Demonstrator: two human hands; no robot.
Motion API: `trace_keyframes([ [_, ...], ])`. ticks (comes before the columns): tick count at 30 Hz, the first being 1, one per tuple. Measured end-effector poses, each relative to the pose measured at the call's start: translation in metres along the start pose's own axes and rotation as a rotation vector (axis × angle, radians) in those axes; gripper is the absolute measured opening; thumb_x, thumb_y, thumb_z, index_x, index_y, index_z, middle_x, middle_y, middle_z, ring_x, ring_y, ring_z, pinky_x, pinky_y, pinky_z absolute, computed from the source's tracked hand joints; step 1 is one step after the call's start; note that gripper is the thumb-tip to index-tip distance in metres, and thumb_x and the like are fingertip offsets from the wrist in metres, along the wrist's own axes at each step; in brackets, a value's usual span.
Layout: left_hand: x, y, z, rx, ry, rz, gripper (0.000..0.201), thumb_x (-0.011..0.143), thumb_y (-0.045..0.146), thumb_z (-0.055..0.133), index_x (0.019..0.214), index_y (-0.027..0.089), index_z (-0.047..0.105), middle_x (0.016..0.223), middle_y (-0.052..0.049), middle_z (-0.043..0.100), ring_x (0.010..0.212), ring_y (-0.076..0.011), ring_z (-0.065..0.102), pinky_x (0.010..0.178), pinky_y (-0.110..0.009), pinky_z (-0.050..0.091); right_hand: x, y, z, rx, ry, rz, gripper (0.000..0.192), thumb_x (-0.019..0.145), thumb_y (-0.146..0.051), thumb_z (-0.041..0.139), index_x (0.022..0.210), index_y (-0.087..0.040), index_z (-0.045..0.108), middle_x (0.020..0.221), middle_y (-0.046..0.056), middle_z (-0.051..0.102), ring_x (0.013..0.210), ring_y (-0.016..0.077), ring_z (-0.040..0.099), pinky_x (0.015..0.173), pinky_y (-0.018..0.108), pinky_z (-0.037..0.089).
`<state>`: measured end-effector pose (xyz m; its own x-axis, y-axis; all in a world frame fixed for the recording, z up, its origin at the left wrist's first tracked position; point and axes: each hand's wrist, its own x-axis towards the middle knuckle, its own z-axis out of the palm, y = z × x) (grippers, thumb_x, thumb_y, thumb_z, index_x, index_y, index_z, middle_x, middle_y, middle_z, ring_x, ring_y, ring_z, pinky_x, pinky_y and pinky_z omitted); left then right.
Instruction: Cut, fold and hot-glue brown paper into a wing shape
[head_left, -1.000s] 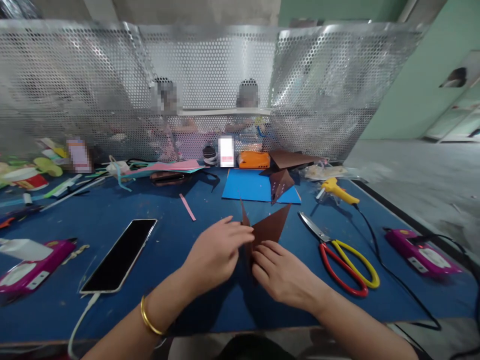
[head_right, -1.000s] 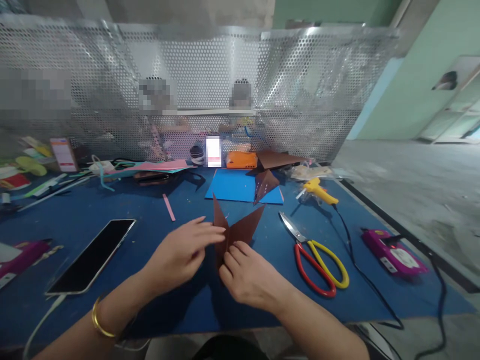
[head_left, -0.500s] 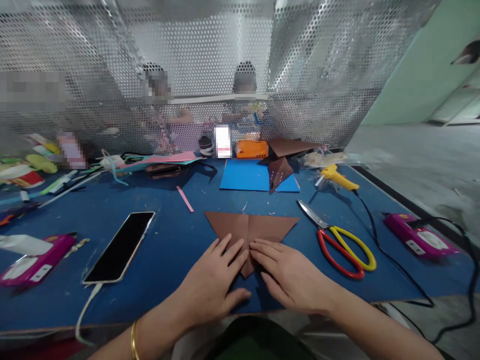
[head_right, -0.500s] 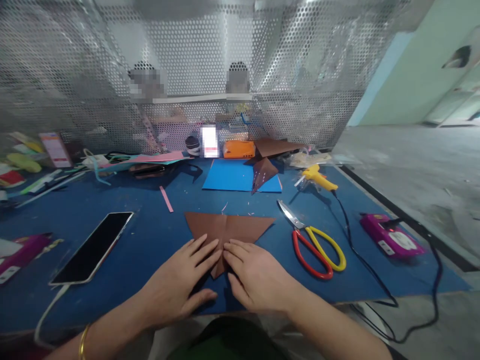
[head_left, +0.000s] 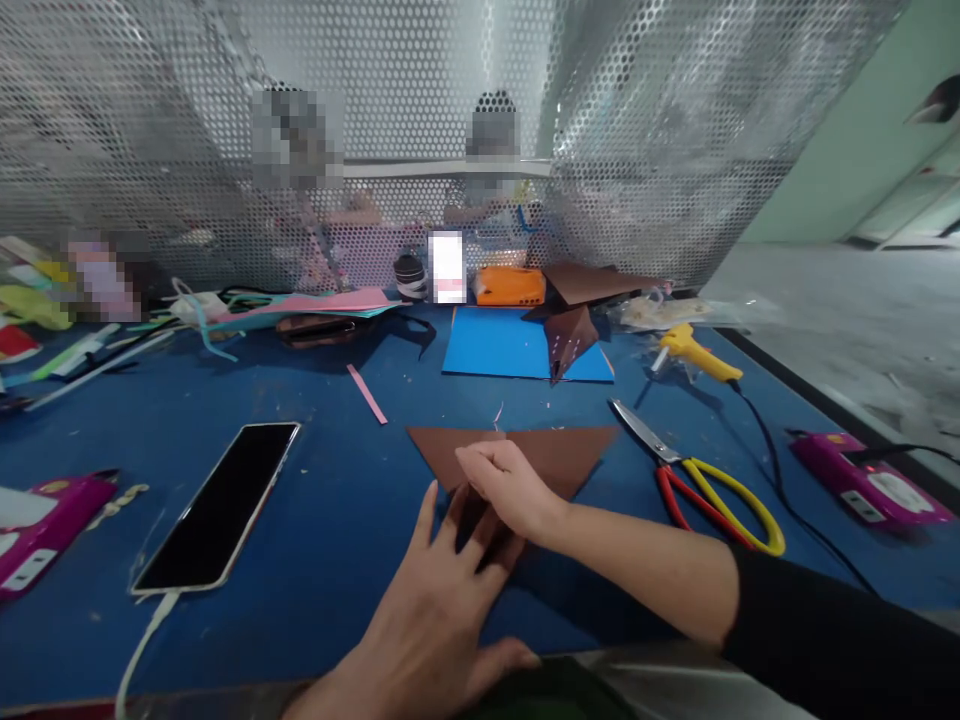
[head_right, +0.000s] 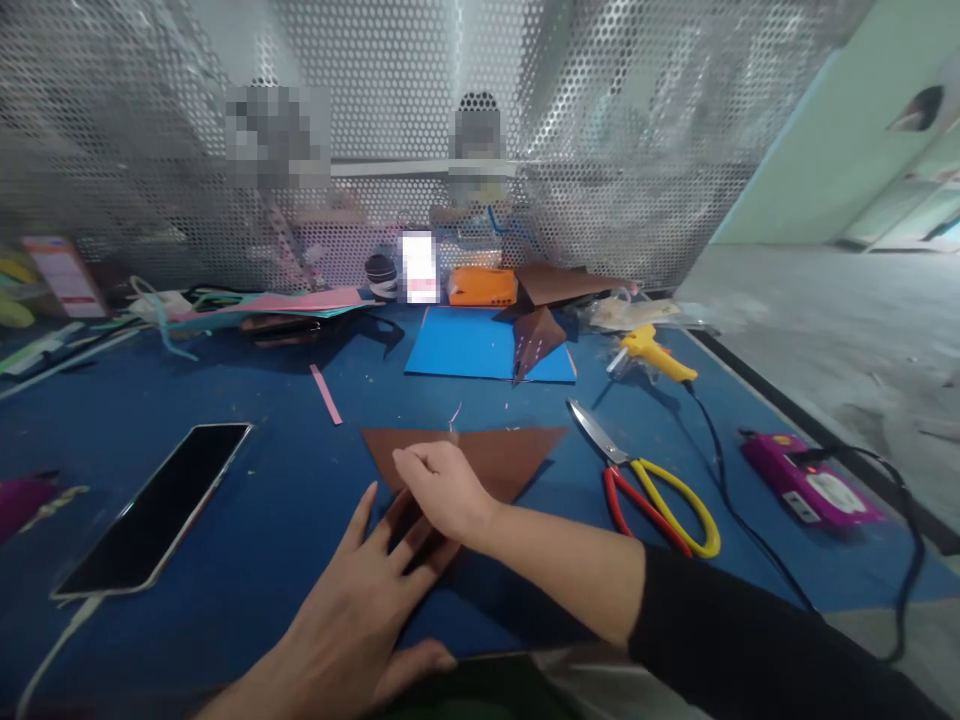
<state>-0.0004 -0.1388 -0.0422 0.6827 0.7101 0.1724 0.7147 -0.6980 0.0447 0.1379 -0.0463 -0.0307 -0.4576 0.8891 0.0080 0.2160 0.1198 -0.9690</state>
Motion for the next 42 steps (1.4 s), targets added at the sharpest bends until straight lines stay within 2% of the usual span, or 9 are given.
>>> trace_keyframes([
  [9,-0.002,0.004,0.007,-0.019,0.058,0.024,0.093,0.080,0.069,0.062,0.153,0.017,0.034,0.150,-0.012,0.048,0.135,-0.0532,0.036,0.109,-0.076,0.019,0.031,0.023,-0.021,0.023,0.082,-0.052,0.045,0.093,-0.042,0.052,0.055,-0.020,0.038,0.056,-0.006,0.034,0.056,0.0096,0.035,0.053,0.025,0.032],
  [12,0.001,0.006,0.002,-0.025,0.043,0.036,0.082,0.087,0.067,0.052,0.149,0.013,0.041,0.148,-0.013,0.051,0.135,-0.0477,0.042,0.111,-0.069,0.025,0.053,0.035,-0.029,0.053,0.130,-0.035,0.028,0.095,-0.042,0.057,0.092,-0.015,0.063,0.086,0.000,0.062,0.073,0.0135,0.059,0.067,0.030,0.051],
  [16,0.004,0.009,-0.003,-0.032,0.050,0.044,0.078,0.092,0.066,0.045,0.144,0.008,0.046,0.146,-0.017,0.052,0.135,-0.0394,0.046,0.114,-0.054,0.032,0.059,0.035,-0.032,0.118,0.149,-0.029,0.037,0.095,-0.039,0.060,0.125,-0.017,0.058,0.123,0.008,0.062,0.103,0.0227,0.064,0.085,0.043,0.056],
  [19,0.003,0.012,-0.002,-0.032,0.088,0.026,0.079,0.090,0.067,0.047,0.142,0.008,0.048,0.144,-0.018,0.054,0.134,-0.0387,0.048,0.115,-0.053,0.030,0.029,0.027,-0.024,0.162,0.085,-0.047,0.031,0.095,-0.041,0.060,0.113,-0.015,0.062,0.106,0.005,0.065,0.086,0.0174,0.065,0.074,0.035,0.056],
  [22,0.002,0.013,0.000,-0.031,0.138,0.041,0.081,0.089,0.067,0.050,0.144,0.008,0.045,0.145,-0.019,0.053,0.136,-0.0384,0.045,0.117,-0.054,0.025,-0.008,0.021,-0.011,0.217,-0.013,-0.059,0.048,0.095,-0.051,0.054,0.061,-0.017,0.050,0.055,-0.006,0.044,0.048,0.0072,0.041,0.046,0.023,0.036],
  [27,0.003,0.013,0.002,0.012,0.161,0.066,0.078,0.090,0.065,0.049,0.143,0.007,0.048,0.136,-0.019,0.061,0.130,-0.0402,0.050,0.118,-0.057,0.019,-0.007,0.023,-0.007,0.272,-0.015,-0.052,0.057,0.094,-0.056,0.050,0.051,-0.021,0.035,0.047,-0.008,0.032,0.044,0.0062,0.029,0.044,0.024,0.027],
  [30,0.003,0.013,0.001,0.032,0.164,0.078,0.072,0.093,0.061,0.048,0.141,0.008,0.050,0.135,-0.017,0.062,0.125,-0.0400,0.055,0.116,-0.058,0.021,0.024,0.029,-0.015,0.269,0.010,-0.018,0.031,0.095,-0.044,0.058,0.085,-0.015,0.062,0.075,-0.002,0.060,0.061,0.0098,0.055,0.058,0.025,0.048],
  [33,0.001,0.013,0.002,0.033,0.171,0.083,0.067,0.095,0.059,0.045,0.140,0.009,0.051,0.136,-0.017,0.061,0.125,-0.0388,0.055,0.114,-0.059,0.024,0.048,0.032,-0.022,0.280,0.029,0.017,0.034,0.095,-0.039,0.060,0.121,-0.017,0.060,0.116,0.007,0.064,0.095,0.0196,0.065,0.080,0.039,0.056],
  [42,-0.016,0.022,0.008,0.080,0.237,0.111,0.055,0.098,0.048,0.048,0.134,0.007,0.055,0.136,-0.015,0.062,0.127,-0.0300,0.057,0.115,-0.048,0.032,0.064,0.033,-0.034,0.273,0.017,0.044,0.037,0.095,-0.038,0.061,0.126,-0.018,0.058,0.125,0.009,0.061,0.105,0.0226,0.063,0.087,0.044,0.055],
])
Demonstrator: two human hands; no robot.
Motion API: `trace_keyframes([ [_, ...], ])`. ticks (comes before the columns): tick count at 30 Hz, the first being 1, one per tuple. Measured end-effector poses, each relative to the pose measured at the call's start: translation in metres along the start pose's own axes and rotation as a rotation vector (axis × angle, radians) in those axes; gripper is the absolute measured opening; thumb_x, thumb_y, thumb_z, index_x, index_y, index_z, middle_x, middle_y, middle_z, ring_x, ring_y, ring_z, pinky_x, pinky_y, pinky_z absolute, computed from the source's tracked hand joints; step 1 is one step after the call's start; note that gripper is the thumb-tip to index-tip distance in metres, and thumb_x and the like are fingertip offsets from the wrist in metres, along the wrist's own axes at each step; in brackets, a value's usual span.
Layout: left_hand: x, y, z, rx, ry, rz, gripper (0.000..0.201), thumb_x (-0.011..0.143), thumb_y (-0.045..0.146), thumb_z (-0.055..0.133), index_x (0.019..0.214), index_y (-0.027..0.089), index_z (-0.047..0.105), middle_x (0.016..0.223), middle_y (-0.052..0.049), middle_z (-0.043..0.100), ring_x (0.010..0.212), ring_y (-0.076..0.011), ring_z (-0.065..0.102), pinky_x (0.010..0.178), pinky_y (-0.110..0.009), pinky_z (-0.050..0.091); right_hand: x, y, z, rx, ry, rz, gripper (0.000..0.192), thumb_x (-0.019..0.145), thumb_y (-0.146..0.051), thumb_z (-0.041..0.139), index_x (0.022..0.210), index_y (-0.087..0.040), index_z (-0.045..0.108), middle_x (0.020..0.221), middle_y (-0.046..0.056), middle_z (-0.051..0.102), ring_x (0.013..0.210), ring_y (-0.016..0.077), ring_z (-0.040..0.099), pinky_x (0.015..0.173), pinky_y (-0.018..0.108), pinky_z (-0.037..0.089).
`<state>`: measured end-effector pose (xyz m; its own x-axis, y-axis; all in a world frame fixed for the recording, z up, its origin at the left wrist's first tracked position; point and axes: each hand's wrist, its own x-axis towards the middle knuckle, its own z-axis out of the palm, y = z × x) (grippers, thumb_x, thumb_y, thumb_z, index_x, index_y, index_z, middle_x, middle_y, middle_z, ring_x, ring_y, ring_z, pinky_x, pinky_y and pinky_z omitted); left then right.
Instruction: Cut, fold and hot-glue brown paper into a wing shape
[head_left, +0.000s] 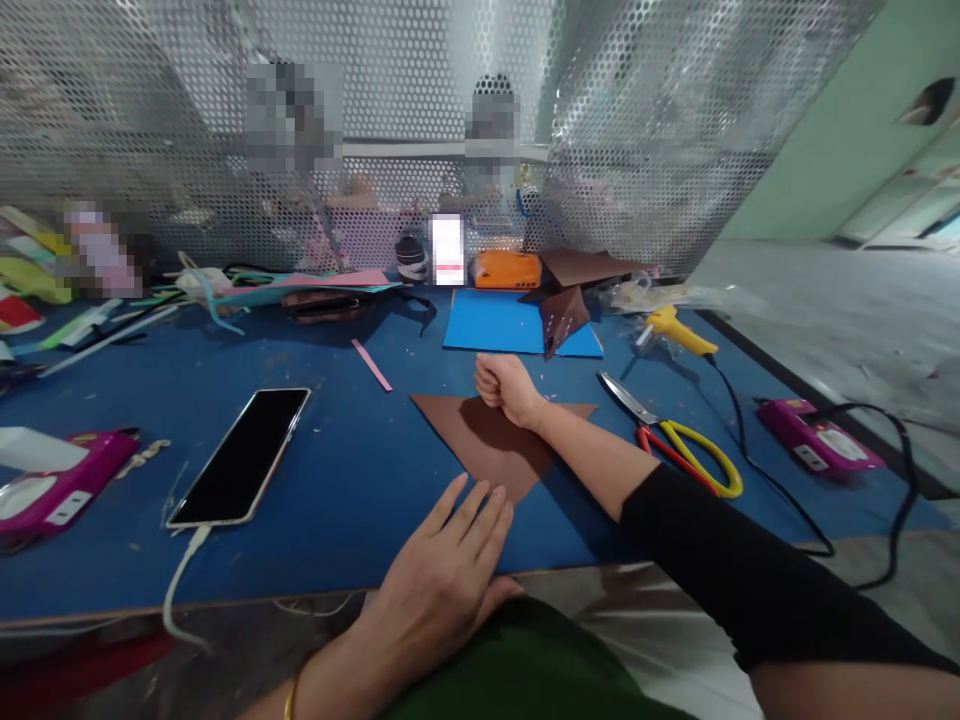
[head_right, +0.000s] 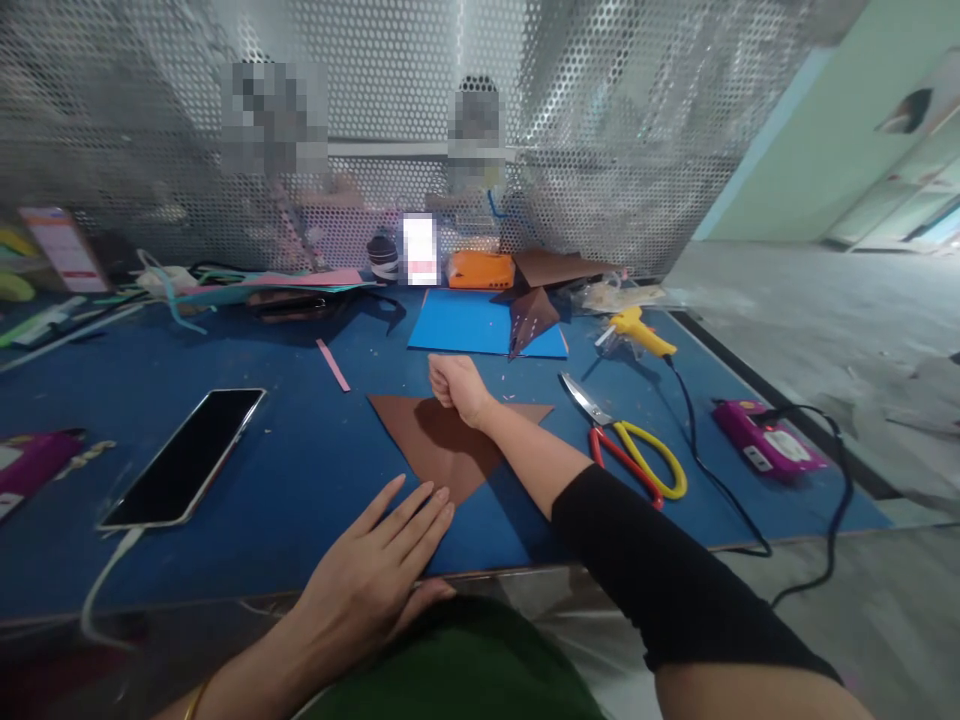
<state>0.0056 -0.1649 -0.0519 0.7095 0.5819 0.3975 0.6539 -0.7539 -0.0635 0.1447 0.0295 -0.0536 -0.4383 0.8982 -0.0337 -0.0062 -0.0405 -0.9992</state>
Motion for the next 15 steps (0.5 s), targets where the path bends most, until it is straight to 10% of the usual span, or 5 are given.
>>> trace_keyframes([
  [10,-0.002,0.003,-0.003,-0.038,0.020,-0.062,0.051,0.097,0.045,0.052,0.134,0.012,0.056,0.134,-0.012,0.064,0.127,-0.0284,0.056,0.119,-0.052,0.027,-0.040,-0.031,-0.012,-0.262,0.015,-0.326,0.028,0.100,-0.037,0.046,0.099,-0.017,0.065,0.096,0.004,0.067,0.089,0.0173,0.064,0.086,0.038,0.052],
  [15,0.002,0.005,-0.002,-0.057,0.047,-0.096,0.047,0.095,0.047,0.053,0.125,0.011,0.063,0.126,-0.012,0.068,0.122,-0.0294,0.060,0.120,-0.053,0.026,-0.119,-0.043,-0.009,-0.528,-0.270,-0.453,0.033,0.092,-0.033,0.057,0.120,-0.017,0.066,0.132,0.011,0.064,0.128,0.0239,0.053,0.112,0.044,0.035],
])
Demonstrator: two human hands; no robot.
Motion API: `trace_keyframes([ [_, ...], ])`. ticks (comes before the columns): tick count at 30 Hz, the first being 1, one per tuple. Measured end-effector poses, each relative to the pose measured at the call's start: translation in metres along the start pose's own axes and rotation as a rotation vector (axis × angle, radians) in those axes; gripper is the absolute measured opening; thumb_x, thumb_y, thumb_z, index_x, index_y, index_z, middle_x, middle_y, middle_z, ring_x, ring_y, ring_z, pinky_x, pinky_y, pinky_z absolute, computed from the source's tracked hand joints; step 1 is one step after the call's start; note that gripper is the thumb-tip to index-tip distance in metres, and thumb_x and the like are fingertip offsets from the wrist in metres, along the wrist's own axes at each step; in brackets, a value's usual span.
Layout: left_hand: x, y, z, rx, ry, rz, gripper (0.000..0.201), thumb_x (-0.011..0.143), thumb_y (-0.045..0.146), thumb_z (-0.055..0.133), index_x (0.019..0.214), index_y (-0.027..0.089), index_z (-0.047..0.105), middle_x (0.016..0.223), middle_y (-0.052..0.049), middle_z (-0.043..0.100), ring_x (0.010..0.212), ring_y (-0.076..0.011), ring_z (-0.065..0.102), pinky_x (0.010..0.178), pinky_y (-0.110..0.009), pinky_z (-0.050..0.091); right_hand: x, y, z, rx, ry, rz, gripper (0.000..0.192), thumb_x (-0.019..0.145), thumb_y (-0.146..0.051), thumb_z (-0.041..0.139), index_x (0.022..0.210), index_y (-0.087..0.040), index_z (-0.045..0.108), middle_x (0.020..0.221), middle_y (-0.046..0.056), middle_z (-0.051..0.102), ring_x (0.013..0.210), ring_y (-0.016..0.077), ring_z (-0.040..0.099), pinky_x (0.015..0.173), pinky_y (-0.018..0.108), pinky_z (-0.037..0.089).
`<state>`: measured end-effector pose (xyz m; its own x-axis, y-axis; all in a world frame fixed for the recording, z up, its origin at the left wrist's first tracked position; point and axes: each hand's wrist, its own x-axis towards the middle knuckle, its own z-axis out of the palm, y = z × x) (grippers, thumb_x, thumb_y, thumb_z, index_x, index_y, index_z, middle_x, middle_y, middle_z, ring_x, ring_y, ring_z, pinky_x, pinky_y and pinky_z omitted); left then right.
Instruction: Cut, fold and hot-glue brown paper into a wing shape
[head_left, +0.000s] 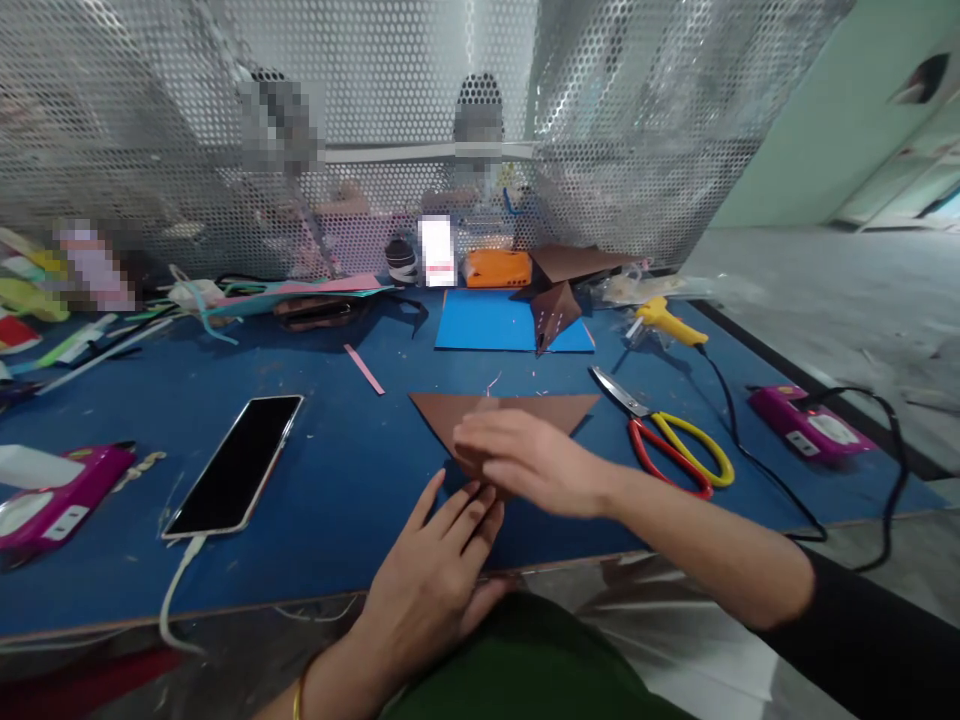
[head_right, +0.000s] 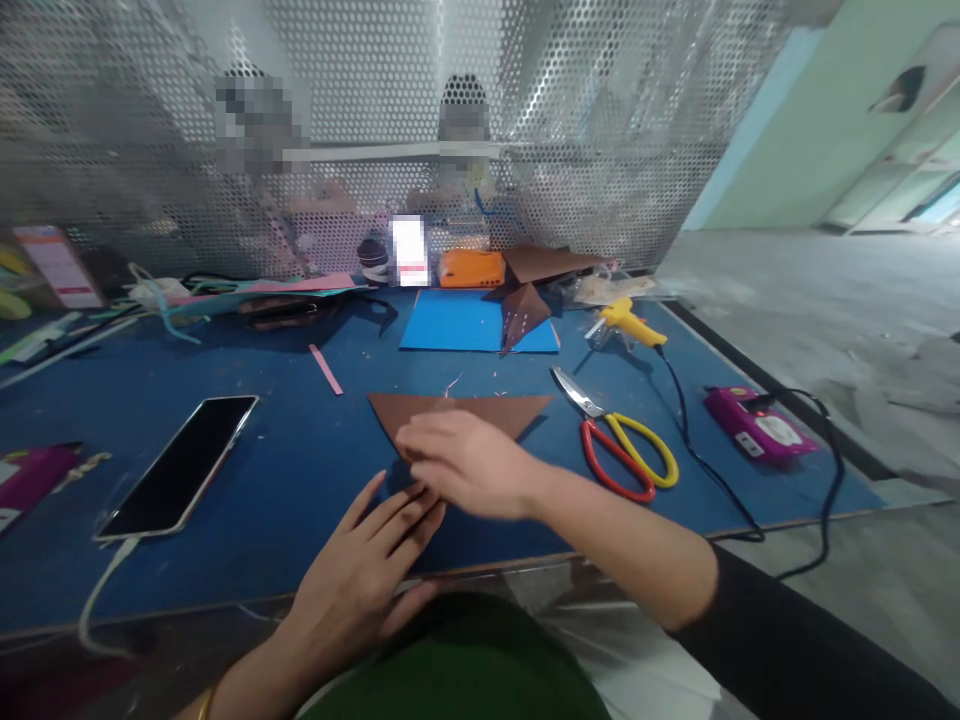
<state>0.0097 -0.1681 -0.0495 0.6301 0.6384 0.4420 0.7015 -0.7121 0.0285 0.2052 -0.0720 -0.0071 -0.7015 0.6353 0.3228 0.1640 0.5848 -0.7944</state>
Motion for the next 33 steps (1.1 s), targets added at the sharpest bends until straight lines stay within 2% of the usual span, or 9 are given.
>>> trace_keyframes([
  [1,0.001,0.001,0.000,-0.003,0.005,-0.006,0.044,0.095,0.045,0.052,0.122,0.012,0.065,0.124,-0.012,0.069,0.121,-0.0290,0.060,0.120,-0.052,0.025,-0.012,-0.006,0.005,-0.159,-0.127,-0.019,0.045,0.097,-0.037,0.050,0.135,-0.013,0.057,0.145,0.015,0.054,0.139,0.0255,0.042,0.117,0.046,0.028],
  [3,0.002,0.001,0.001,-0.002,0.024,-0.008,0.041,0.096,0.042,0.052,0.120,0.012,0.066,0.123,-0.011,0.070,0.122,-0.0277,0.059,0.122,-0.050,0.023,-0.032,-0.012,0.017,-0.359,-0.263,0.029,0.069,0.099,-0.053,0.043,0.149,-0.005,0.039,0.156,0.020,0.036,0.148,0.0277,0.027,0.122,0.047,0.019],
  [7,0.001,0.001,0.004,0.036,0.060,0.017,0.043,0.097,0.041,0.052,0.124,0.011,0.064,0.127,-0.012,0.068,0.124,-0.0271,0.059,0.122,-0.049,0.022,-0.040,-0.001,0.025,-0.521,-0.290,0.080,0.084,0.096,-0.066,0.035,0.156,-0.007,0.024,0.162,0.018,0.022,0.151,0.0257,0.016,0.123,0.046,0.020],
  [12,-0.001,0.000,0.004,0.067,0.046,0.045,0.046,0.098,0.045,0.049,0.124,0.010,0.064,0.129,-0.010,0.068,0.122,-0.0274,0.060,0.121,-0.047,0.023,-0.002,0.033,0.011,-0.659,-0.292,0.132,0.088,0.096,-0.068,0.032,0.156,-0.004,0.021,0.163,0.020,0.015,0.152,0.0287,0.009,0.123,0.048,0.014],
  [17,-0.001,0.000,0.002,0.060,0.032,0.032,0.049,0.099,0.046,0.046,0.128,0.010,0.061,0.131,-0.011,0.067,0.122,-0.0276,0.059,0.119,-0.049,0.026,0.014,0.040,0.008,-0.665,-0.280,0.153,0.093,0.095,-0.071,0.027,0.155,-0.001,0.020,0.162,0.022,0.012,0.152,0.0313,0.007,0.122,0.053,0.014],
  [22,-0.003,0.001,0.002,0.022,0.026,0.007,0.045,0.098,0.043,0.048,0.127,0.011,0.061,0.131,-0.011,0.066,0.127,-0.0273,0.056,0.115,-0.049,0.034,-0.034,-0.001,0.016,-0.532,-0.386,0.119,0.098,0.091,-0.075,0.035,0.156,-0.003,0.018,0.163,0.018,0.010,0.152,0.0278,0.006,0.124,0.046,0.014],
  [26,-0.004,-0.001,0.003,-0.002,0.016,0.024,0.047,0.098,0.043,0.050,0.130,0.010,0.059,0.131,-0.012,0.066,0.128,-0.0275,0.054,0.111,-0.047,0.040,-0.057,-0.020,0.013,-0.448,-0.405,0.179,0.087,0.094,-0.069,0.036,0.156,-0.010,0.022,0.163,0.013,0.018,0.151,0.0252,0.015,0.124,0.045,0.017],
  [29,-0.005,-0.001,0.005,-0.003,0.015,0.011,0.049,0.098,0.044,0.049,0.133,0.011,0.057,0.135,-0.013,0.063,0.127,-0.0279,0.055,0.109,-0.046,0.043,-0.048,-0.008,0.005,-0.502,-0.339,0.140,0.080,0.096,-0.066,0.033,0.154,-0.011,0.031,0.160,0.013,0.028,0.150,0.0246,0.021,0.123,0.045,0.019],
  [33,-0.006,0.000,0.006,0.003,0.017,0.006,0.049,0.098,0.045,0.049,0.132,0.011,0.058,0.135,-0.011,0.063,0.125,-0.0295,0.057,0.106,-0.048,0.045,-0.021,0.026,-0.008,-0.618,-0.290,0.128,0.067,0.102,-0.056,0.022,0.152,-0.013,0.036,0.159,0.010,0.032,0.150,0.0202,0.023,0.123,0.042,0.021],
])
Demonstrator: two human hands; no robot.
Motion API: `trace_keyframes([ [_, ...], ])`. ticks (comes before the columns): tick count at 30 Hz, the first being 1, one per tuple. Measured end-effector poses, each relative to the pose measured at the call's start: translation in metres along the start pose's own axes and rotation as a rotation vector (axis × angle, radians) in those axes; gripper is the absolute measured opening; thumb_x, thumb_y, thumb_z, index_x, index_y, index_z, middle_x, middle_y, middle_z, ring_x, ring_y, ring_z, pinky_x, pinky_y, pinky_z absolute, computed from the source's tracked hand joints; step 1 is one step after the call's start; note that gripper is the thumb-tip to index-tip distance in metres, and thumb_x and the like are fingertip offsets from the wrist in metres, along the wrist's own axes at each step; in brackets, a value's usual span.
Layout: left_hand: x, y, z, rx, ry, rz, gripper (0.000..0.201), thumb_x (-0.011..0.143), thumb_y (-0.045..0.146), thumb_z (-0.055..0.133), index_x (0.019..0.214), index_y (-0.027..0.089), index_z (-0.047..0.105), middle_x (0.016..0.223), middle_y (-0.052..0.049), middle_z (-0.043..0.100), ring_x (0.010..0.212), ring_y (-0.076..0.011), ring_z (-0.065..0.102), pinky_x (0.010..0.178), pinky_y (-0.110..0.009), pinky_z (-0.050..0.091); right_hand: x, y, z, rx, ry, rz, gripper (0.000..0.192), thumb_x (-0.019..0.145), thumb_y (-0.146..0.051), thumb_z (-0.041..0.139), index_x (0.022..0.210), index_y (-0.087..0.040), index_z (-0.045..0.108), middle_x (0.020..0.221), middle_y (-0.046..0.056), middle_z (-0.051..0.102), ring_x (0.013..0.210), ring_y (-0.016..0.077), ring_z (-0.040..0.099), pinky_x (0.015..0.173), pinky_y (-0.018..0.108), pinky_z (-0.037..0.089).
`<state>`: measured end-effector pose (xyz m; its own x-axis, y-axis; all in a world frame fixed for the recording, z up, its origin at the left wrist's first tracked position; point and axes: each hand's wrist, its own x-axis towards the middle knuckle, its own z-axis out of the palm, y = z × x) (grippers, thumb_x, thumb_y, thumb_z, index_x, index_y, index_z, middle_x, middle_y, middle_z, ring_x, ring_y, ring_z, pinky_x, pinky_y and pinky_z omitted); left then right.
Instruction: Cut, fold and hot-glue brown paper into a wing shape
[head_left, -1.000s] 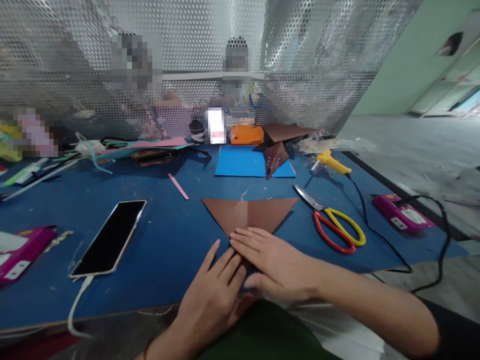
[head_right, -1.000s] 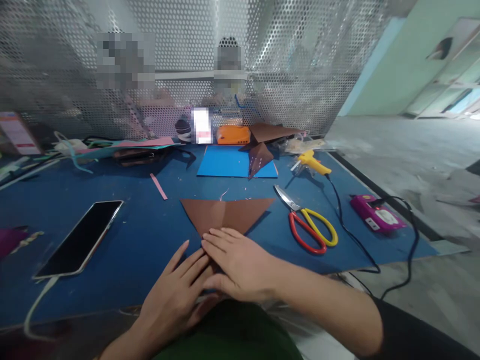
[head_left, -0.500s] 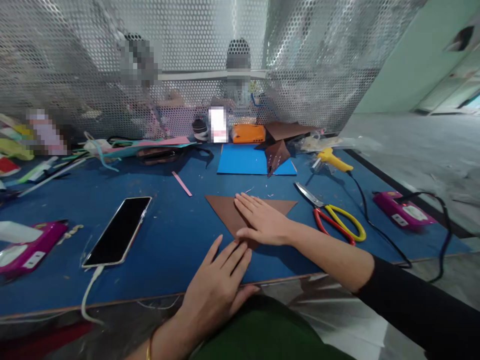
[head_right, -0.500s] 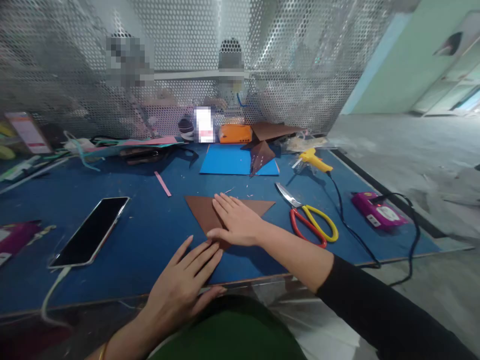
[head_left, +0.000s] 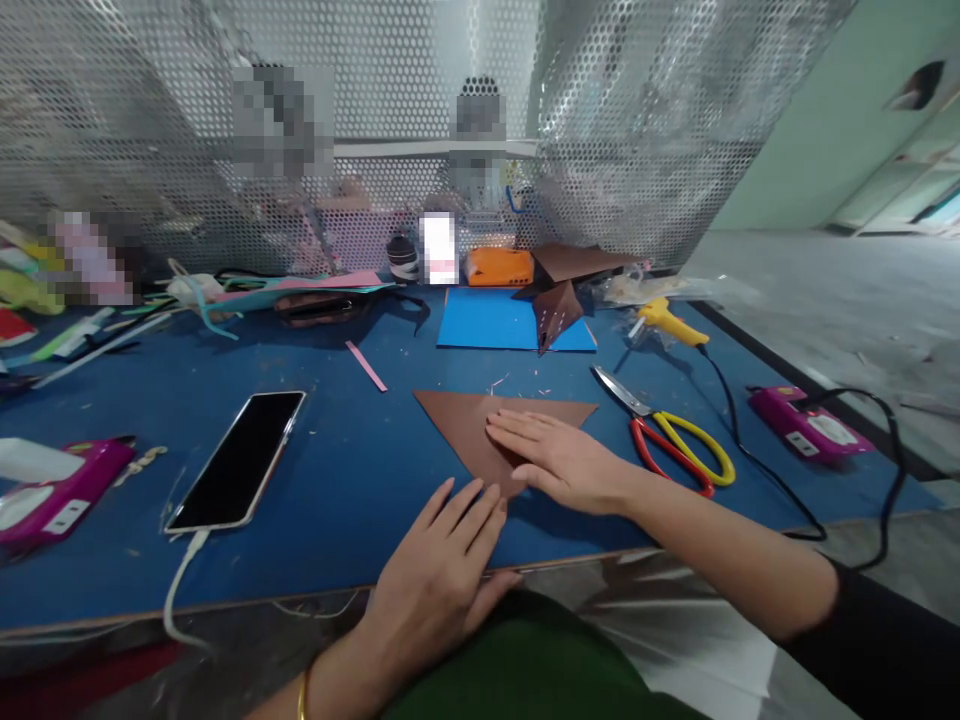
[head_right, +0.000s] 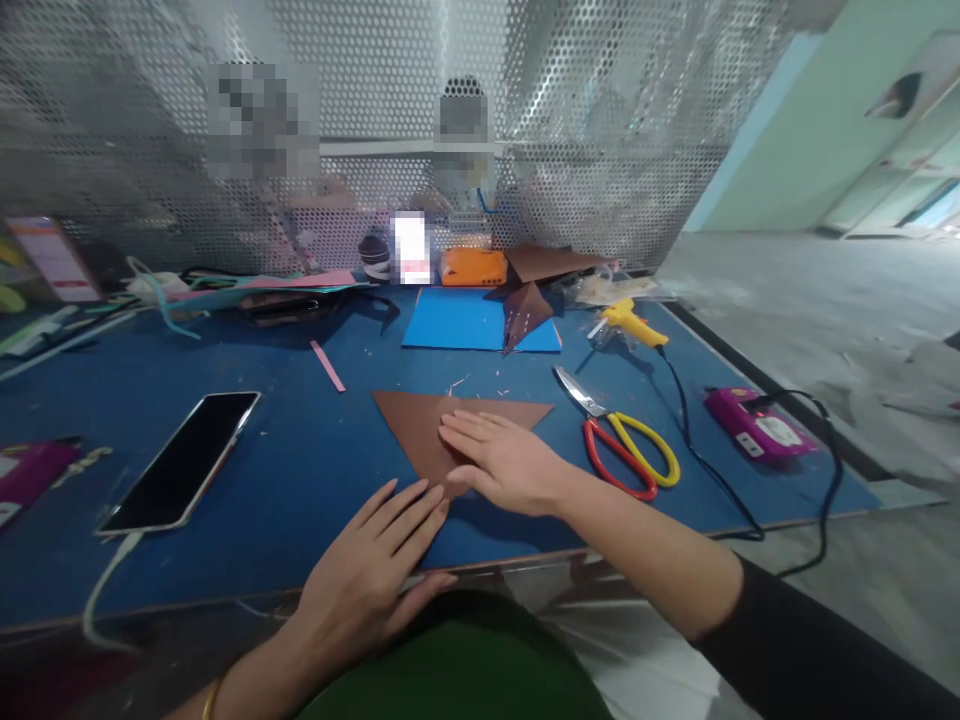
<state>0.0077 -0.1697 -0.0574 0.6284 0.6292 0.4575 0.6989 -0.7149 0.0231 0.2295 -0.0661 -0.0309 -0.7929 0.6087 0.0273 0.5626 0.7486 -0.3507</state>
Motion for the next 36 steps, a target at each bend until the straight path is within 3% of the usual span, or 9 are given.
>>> trace_keyframes([
  [5,-0.001,0.001,-0.001,-0.008,-0.016,-0.007,0.050,0.098,0.046,0.048,0.132,0.011,0.058,0.134,-0.012,0.064,0.126,-0.0288,0.057,0.108,-0.049,0.044,0.023,0.018,0.006,-0.074,0.085,0.085,0.069,0.101,-0.058,0.028,0.156,-0.016,0.028,0.161,0.014,0.025,0.150,0.0276,0.020,0.120,0.054,0.022],
  [10,-0.001,0.002,-0.002,-0.031,-0.031,-0.041,0.051,0.095,0.044,0.053,0.135,0.013,0.056,0.138,-0.012,0.061,0.128,-0.0296,0.055,0.110,-0.050,0.041,-0.004,-0.015,0.014,-0.111,0.085,0.048,0.084,0.096,-0.067,0.033,0.153,-0.005,0.032,0.159,0.019,0.028,0.150,0.0285,0.021,0.122,0.049,0.021],
  [13,0.000,0.001,-0.004,-0.060,-0.055,-0.046,0.053,0.091,0.045,0.057,0.135,0.013,0.056,0.137,-0.012,0.062,0.127,-0.0306,0.056,0.111,-0.052,0.040,-0.020,-0.028,0.015,-0.127,0.091,0.034,0.081,0.096,-0.067,0.033,0.152,-0.008,0.036,0.158,0.016,0.033,0.148,0.0263,0.027,0.120,0.046,0.028],
  [22,0.002,0.000,-0.011,0.017,-0.157,0.005,0.062,0.089,0.045,0.060,0.139,0.009,0.052,0.142,-0.016,0.057,0.129,-0.0342,0.054,0.111,-0.056,0.039,0.008,-0.003,0.014,-0.166,0.185,0.130,0.069,0.100,-0.054,0.035,0.148,-0.005,0.041,0.156,0.018,0.036,0.146,0.0287,0.032,0.120,0.048,0.027],
  [29,0.002,-0.003,-0.016,-0.013,-0.197,0.011,0.072,0.088,0.056,0.059,0.143,0.010,0.048,0.143,-0.017,0.055,0.131,-0.0349,0.052,0.111,-0.058,0.038,-0.027,-0.029,0.020,-0.156,0.193,0.101,0.069,0.099,-0.055,0.039,0.148,-0.007,0.042,0.154,0.015,0.041,0.146,0.0281,0.032,0.120,0.048,0.028],
  [32,0.006,-0.008,-0.020,-0.082,-0.177,-0.015,0.063,0.092,0.055,0.054,0.139,0.012,0.053,0.137,-0.016,0.061,0.127,-0.0326,0.056,0.111,-0.057,0.039,-0.043,-0.040,0.027,-0.157,0.219,0.092,0.071,0.098,-0.058,0.041,0.148,-0.008,0.042,0.154,0.016,0.041,0.146,0.0313,0.033,0.118,0.052,0.031],
  [36,0.019,-0.016,-0.026,-0.205,-0.100,-0.068,0.031,0.099,0.033,0.046,0.115,0.021,0.070,0.113,-0.007,0.075,0.108,-0.0226,0.068,0.112,-0.052,0.039,-0.051,-0.045,0.036,-0.203,0.271,0.118,0.064,0.098,-0.051,0.044,0.147,-0.009,0.045,0.152,0.018,0.044,0.144,0.0382,0.034,0.113,0.058,0.036],
])
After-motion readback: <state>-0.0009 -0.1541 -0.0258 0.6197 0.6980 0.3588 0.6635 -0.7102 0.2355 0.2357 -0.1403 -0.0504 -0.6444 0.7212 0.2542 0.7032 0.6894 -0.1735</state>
